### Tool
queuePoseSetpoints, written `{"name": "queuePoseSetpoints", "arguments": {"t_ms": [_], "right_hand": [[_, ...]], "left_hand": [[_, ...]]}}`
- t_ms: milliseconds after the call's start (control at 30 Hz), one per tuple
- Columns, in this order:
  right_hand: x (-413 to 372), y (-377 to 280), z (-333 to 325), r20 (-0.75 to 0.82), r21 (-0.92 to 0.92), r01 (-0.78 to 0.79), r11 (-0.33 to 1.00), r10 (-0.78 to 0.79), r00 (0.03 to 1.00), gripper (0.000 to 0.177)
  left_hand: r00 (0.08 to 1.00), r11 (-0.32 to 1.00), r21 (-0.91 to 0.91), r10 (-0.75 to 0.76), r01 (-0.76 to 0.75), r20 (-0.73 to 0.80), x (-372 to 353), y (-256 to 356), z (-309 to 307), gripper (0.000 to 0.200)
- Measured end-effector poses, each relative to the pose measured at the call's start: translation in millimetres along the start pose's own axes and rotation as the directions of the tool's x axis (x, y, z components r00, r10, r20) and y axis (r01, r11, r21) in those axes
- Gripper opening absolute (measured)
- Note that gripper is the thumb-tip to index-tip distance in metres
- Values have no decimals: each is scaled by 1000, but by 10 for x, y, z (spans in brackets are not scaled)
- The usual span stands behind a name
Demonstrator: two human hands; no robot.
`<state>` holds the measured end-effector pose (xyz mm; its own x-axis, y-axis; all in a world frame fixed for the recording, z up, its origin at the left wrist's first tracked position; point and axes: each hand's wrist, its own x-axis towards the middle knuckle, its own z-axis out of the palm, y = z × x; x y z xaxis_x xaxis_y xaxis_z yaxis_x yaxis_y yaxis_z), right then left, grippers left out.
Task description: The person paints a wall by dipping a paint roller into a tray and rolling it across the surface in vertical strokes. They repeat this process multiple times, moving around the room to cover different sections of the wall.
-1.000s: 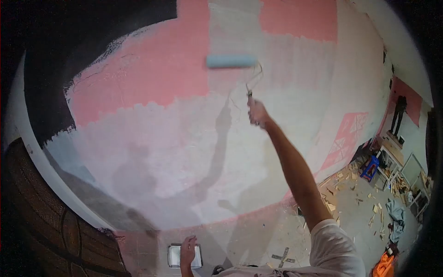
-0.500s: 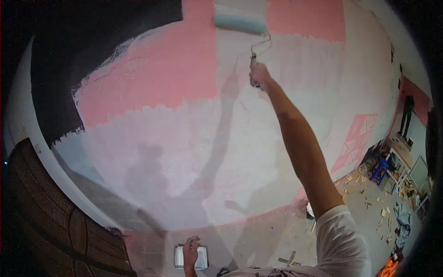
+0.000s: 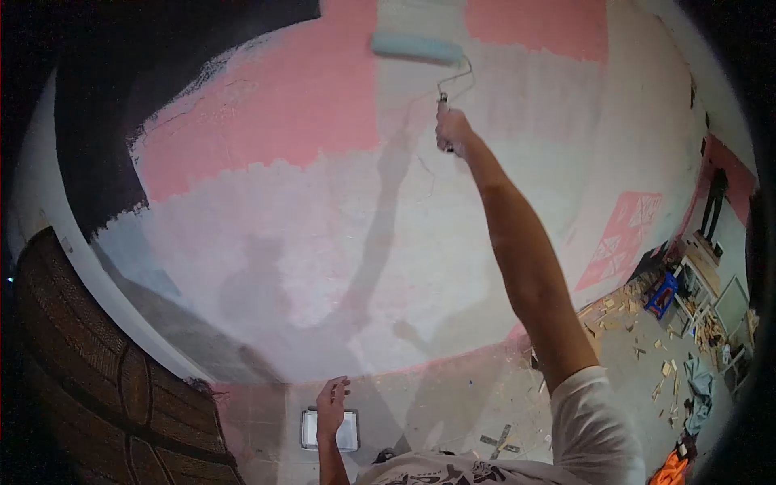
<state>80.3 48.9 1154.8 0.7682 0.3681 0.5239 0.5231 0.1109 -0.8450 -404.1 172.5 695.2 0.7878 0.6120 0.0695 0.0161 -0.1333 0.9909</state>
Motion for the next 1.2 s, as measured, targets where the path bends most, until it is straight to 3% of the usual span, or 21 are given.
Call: {"name": "queuePoseSetpoints", "arguments": {"t_ms": [100, 200, 300, 333, 400, 433, 500, 533, 567, 667, 733, 767, 833, 933, 1067, 1200], "right_hand": [[133, -283, 7, -32, 158, -213, 964, 221, 975, 44], [-159, -46, 137, -11, -7, -131, 991, 131, 991, 42], [-85, -205, 116, -9, 93, -300, 949, 303, 953, 41], [-2, -321, 82, 8, 106, -291, 951, 292, 956, 39], [307, -426, -83, 131, 58, -101, 993, 92, 987, 36], [540, -429, -208, 226, 6, 120, 993, -118, 967, 35], [595, -603, -202, 270, -73, 309, 948, -280, 921, 32], [421, -571, -170, 147, -16, -137, 990, 138, 980, 31], [368, -237, -191, 245, 235, -104, 966, 44, 968, 24], [-47, 264, 57, 72, 3, -163, 987, 162, 984, 21], [-454, 386, 269, 8, 179, -285, 942, 288, 957, 39], [-612, 451, 344, -13, 182, -306, 935, 313, 950, 44], [-754, 903, 405, -16, 86, -242, 966, 244, 970, 46], [-1258, 1049, 586, 31, 237, -412, 880, 417, 908, 48], [-1551, 1280, 844, -54, 199, -409, 891, 427, 903, 48], [-1149, 928, 713, -29, 224, -299, 927, 313, 949, 50]], "left_hand": [[1000, 1000, 13, 4, -4, -7, -2, 53, 4, 28], [1000, 1000, -6, 6, -6, 6, -119, 155, -13, 28], [1000, 999, -49, -17, 17, 8, -279, 75, -74, 33], [1000, 998, -63, -24, 25, 7, -295, 42, -93, 36], [998, 993, -117, -31, 25, -53, -500, 141, -113, 30], [996, 990, -143, -26, 14, -84, -558, 204, -135, 27], [990, 984, -177, -57, 33, -132, -660, 79, -230, 27], [985, 979, -194, -86, 56, -153, -747, -25, -256, 27], [971, 973, -214, -133, 89, -199, -834, 6, -246, 32], [957, 933, -315, -235, 173, -171, -926, -462, -308, 33], [953, 922, -326, -267, 209, -145, -953, -458, -289, 31], [951, 918, -330, -278, 221, -135, -932, -434, -287, 30], [962, 926, -321, -247, 200, -115, -825, -419, -301, 30], [982, 944, -300, -169, 137, -84, -641, -365, -296, 30], [996, 970, -241, -21, -1, -90, -472, 66, -471, 35], [985, 960, -277, -77, 31, -157, -447, 111, -656, 30]]}}
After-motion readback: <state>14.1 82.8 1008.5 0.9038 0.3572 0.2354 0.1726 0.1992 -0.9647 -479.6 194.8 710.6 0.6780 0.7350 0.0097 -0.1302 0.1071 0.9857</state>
